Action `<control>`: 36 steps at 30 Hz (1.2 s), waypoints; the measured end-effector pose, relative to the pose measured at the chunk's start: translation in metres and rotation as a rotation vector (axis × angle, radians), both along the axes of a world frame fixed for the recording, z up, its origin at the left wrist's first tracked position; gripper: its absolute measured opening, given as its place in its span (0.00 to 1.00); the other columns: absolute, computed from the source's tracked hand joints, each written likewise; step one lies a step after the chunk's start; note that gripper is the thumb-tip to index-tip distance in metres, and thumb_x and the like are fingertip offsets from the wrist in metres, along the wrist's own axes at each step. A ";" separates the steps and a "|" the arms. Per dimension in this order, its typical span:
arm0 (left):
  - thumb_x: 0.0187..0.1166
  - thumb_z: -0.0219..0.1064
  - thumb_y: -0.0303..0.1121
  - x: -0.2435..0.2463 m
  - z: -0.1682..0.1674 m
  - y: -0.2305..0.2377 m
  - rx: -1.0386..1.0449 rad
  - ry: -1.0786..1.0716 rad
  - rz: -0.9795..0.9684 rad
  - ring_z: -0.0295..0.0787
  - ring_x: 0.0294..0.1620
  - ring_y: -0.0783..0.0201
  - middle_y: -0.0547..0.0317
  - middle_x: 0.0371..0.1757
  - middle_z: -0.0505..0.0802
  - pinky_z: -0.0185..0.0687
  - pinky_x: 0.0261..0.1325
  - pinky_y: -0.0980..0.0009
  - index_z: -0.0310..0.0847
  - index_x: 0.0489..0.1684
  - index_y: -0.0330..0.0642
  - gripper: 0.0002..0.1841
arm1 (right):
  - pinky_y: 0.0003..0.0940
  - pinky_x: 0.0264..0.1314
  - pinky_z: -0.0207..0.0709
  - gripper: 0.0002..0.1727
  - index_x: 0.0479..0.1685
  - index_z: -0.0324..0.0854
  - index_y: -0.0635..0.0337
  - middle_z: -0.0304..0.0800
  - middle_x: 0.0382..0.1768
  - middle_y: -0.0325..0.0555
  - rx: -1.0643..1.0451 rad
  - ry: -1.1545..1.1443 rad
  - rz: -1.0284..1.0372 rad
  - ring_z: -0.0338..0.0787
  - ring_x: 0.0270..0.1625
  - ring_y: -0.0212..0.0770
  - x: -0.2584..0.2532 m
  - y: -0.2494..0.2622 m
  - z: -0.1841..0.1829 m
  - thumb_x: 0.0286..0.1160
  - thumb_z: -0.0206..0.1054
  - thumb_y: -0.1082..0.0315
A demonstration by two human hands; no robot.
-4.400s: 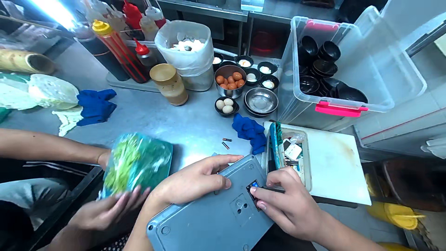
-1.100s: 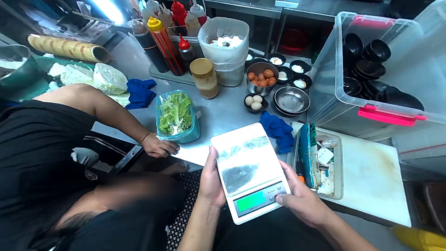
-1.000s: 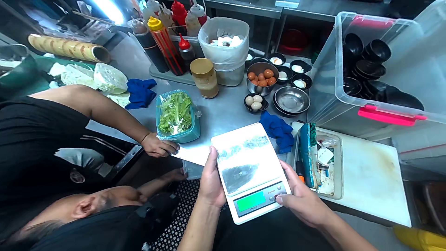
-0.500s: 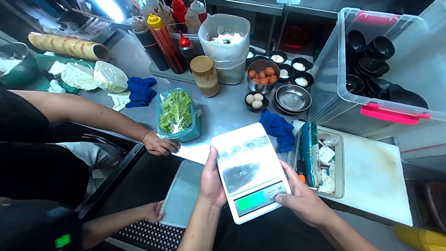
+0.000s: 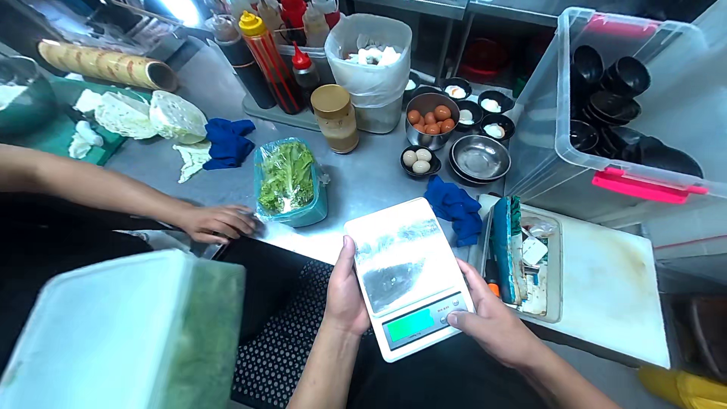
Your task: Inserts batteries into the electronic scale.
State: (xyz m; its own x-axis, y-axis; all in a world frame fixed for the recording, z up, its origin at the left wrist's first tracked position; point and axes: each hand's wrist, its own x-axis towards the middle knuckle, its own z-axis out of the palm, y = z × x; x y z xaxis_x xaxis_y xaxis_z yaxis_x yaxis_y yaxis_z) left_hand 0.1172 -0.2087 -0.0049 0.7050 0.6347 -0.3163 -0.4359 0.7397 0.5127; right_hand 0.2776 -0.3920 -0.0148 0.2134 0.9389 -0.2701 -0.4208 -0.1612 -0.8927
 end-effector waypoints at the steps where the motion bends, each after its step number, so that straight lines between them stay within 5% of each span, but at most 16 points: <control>1: 0.90 0.40 0.64 0.000 0.000 0.000 0.000 0.003 0.002 0.92 0.61 0.50 0.43 0.62 0.91 0.90 0.61 0.47 0.78 0.73 0.49 0.34 | 0.51 0.69 0.87 0.52 0.95 0.45 0.43 0.78 0.76 0.56 -0.001 -0.009 0.007 0.88 0.70 0.55 0.000 0.000 0.001 0.69 0.67 0.82; 26: 0.90 0.40 0.63 -0.010 -0.008 0.011 -0.043 0.075 0.030 0.94 0.58 0.53 0.45 0.59 0.93 0.92 0.58 0.50 0.80 0.71 0.49 0.33 | 0.51 0.71 0.85 0.52 0.95 0.41 0.46 0.77 0.77 0.58 0.013 0.047 0.062 0.86 0.71 0.54 -0.007 0.011 -0.007 0.67 0.65 0.78; 36: 0.91 0.39 0.61 -0.026 -0.049 0.023 -0.096 0.183 0.066 0.93 0.59 0.50 0.43 0.61 0.93 0.91 0.59 0.47 0.79 0.72 0.47 0.33 | 0.46 0.74 0.83 0.52 0.96 0.40 0.42 0.78 0.78 0.51 -0.145 0.065 0.141 0.86 0.72 0.48 -0.018 0.025 -0.033 0.71 0.68 0.73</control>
State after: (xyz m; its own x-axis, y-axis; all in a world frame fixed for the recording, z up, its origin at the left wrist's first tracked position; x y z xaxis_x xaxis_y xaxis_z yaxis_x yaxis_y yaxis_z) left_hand 0.0915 -0.1857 -0.0543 0.5883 0.6382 -0.4966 -0.3911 0.7621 0.5161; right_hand 0.2596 -0.3673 -0.0474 0.0598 0.9084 -0.4139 -0.4412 -0.3479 -0.8272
